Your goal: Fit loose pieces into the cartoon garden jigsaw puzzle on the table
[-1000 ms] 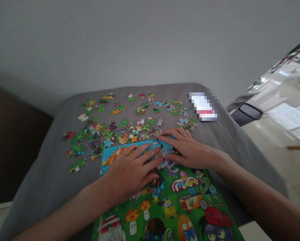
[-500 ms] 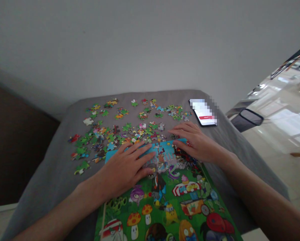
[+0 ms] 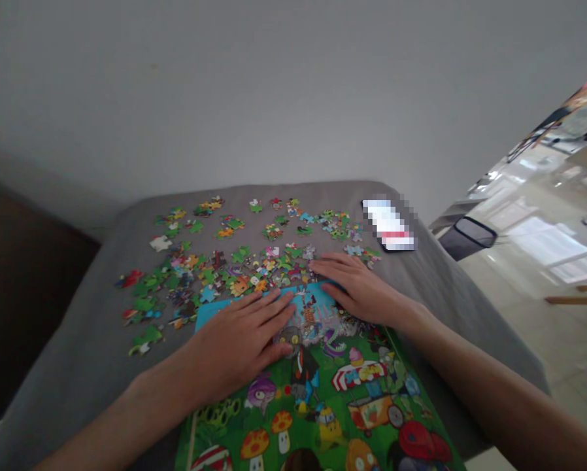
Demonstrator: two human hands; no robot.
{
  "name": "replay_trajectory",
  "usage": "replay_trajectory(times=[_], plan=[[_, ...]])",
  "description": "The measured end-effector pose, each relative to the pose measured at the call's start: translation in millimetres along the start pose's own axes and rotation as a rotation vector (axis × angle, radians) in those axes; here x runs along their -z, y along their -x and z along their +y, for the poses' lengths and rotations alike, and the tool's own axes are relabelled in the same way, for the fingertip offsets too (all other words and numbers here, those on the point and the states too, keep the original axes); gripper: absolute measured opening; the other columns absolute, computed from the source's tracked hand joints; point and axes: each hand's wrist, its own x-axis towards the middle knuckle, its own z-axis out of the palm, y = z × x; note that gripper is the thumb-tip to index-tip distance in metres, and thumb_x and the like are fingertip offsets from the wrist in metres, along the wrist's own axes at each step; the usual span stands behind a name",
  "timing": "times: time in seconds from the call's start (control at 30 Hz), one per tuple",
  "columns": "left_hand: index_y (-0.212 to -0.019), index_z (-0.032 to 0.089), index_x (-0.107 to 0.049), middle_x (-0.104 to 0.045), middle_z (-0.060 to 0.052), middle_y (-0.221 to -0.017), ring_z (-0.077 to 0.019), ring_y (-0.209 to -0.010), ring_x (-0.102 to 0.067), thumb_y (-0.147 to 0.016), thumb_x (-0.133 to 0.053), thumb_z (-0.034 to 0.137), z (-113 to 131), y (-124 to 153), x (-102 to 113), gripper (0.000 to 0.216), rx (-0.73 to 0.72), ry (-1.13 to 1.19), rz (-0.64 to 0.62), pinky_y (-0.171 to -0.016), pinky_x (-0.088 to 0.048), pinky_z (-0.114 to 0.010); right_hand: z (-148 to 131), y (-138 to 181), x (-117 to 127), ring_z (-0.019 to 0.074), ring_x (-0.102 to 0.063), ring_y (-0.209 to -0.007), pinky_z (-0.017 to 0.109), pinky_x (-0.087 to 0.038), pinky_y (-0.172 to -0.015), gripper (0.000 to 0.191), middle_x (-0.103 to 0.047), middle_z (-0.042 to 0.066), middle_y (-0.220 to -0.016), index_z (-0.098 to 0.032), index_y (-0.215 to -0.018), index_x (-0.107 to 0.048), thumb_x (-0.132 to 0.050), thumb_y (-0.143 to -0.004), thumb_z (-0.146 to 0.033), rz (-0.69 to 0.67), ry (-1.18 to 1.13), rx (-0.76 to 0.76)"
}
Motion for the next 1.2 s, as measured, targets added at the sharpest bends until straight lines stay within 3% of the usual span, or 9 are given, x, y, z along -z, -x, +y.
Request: replay_trajectory(times=[0.17, 0.27, 0.5, 0.67, 0.8, 0.9, 1.0, 1.1, 1.2], plan=[[-0.157, 0.018, -0.048, -0.042, -0.009, -0.164, -0.0303, -0.150, -0.046, -0.110, -0.017, 0.062, 0, 0, 1, 0.071, 0.020, 0.033, -0.023, -0.122, -0.039, -0.051, -1, -14, -9, 0.0284, -0.066, -0.113, 0.051, -0.053, -0.102, 0.030, -0.078, 0.010, -0.116, -0.022, -0.129, -0.071, -0.061, -0.100, -0.020, 0.105, 0.017, -0.089], [-0.157, 0.018, -0.047, -0.042, -0.009, -0.164, -0.0310, -0.151, -0.044, -0.110, -0.018, 0.063, 0, 0, 0, 0.071, 0.028, 0.051, -0.028, -0.122, -0.037, -0.052, -1, -18, -9, 0.0271, -0.066, -0.107, 0.049, -0.052, -0.100, 0.027, -0.077, 0.009, -0.111, -0.023, -0.122, -0.074, -0.064, -0.098, -0.015, 0.122, -0.010, -0.096], [-0.155, 0.023, -0.050, -0.047, -0.007, -0.162, -0.0268, -0.150, -0.046, -0.110, -0.030, 0.061, -2, 2, -2, 0.062, 0.017, 0.098, 0.045, -0.124, -0.034, -0.045, -1, -11, 6, 0.0229, -0.064, -0.099, 0.043, -0.052, -0.093, 0.033, -0.073, 0.008, -0.105, -0.022, -0.131, -0.069, -0.056, -0.101, -0.015, 0.123, -0.169, -0.114], [-0.154, 0.025, -0.052, -0.051, -0.006, -0.160, -0.0244, -0.147, -0.049, -0.110, -0.032, 0.060, -5, 3, -4, 0.060, 0.002, 0.091, 0.085, -0.124, -0.035, -0.041, 11, -3, 24, 0.0166, -0.063, -0.077, 0.031, -0.051, -0.070, 0.026, -0.076, 0.007, -0.102, -0.018, -0.119, -0.073, -0.058, -0.100, -0.026, 0.189, -0.288, -0.256], [-0.153, 0.026, -0.053, -0.053, -0.005, -0.158, -0.0225, -0.147, -0.050, -0.110, -0.034, 0.060, -6, 3, -8, 0.058, -0.004, 0.090, 0.123, -0.124, -0.033, -0.038, 18, -1, 22, 0.0153, -0.057, -0.063, 0.030, -0.048, -0.059, 0.035, -0.076, 0.005, -0.090, -0.018, -0.127, -0.070, -0.060, -0.098, -0.033, 0.203, -0.313, -0.346], [-0.153, 0.025, -0.053, -0.052, -0.005, -0.159, -0.0231, -0.146, -0.051, -0.110, -0.036, 0.059, -6, 3, -7, 0.058, -0.006, 0.086, 0.111, -0.125, -0.032, -0.039, 19, -1, 14, 0.0182, -0.066, -0.072, 0.036, -0.056, -0.071, 0.047, -0.080, 0.008, -0.111, -0.021, -0.145, -0.059, -0.056, -0.099, -0.030, 0.201, -0.342, -0.343], [-0.153, 0.024, -0.053, -0.051, -0.005, -0.160, -0.0246, -0.146, -0.050, -0.110, -0.034, 0.059, -5, 2, -5, 0.058, -0.005, 0.065, 0.095, -0.124, -0.035, -0.040, 21, -2, 7, 0.0243, -0.070, -0.111, 0.048, -0.054, -0.100, 0.049, -0.072, 0.010, -0.135, -0.024, -0.149, -0.056, -0.051, -0.100, -0.023, 0.252, -0.258, -0.270], [-0.153, 0.022, -0.053, -0.051, -0.006, -0.160, -0.0256, -0.146, -0.051, -0.110, -0.032, 0.058, -5, 2, -5, 0.059, -0.003, 0.043, 0.086, -0.122, -0.037, -0.041, 24, -6, 4, 0.0268, -0.062, -0.127, 0.054, -0.045, -0.113, 0.040, -0.072, 0.010, -0.133, -0.023, -0.138, -0.064, -0.050, -0.101, -0.022, 0.249, -0.128, -0.189], [-0.153, 0.024, -0.054, -0.052, -0.006, -0.158, -0.0254, -0.145, -0.052, -0.110, -0.034, 0.057, -5, 1, -7, 0.057, -0.003, 0.064, 0.111, -0.123, -0.037, -0.041, 22, -18, 0, 0.0310, -0.056, -0.131, 0.060, -0.040, -0.115, 0.040, -0.068, 0.013, -0.139, -0.023, -0.141, -0.062, -0.053, -0.103, -0.029, 0.188, -0.029, -0.239]])
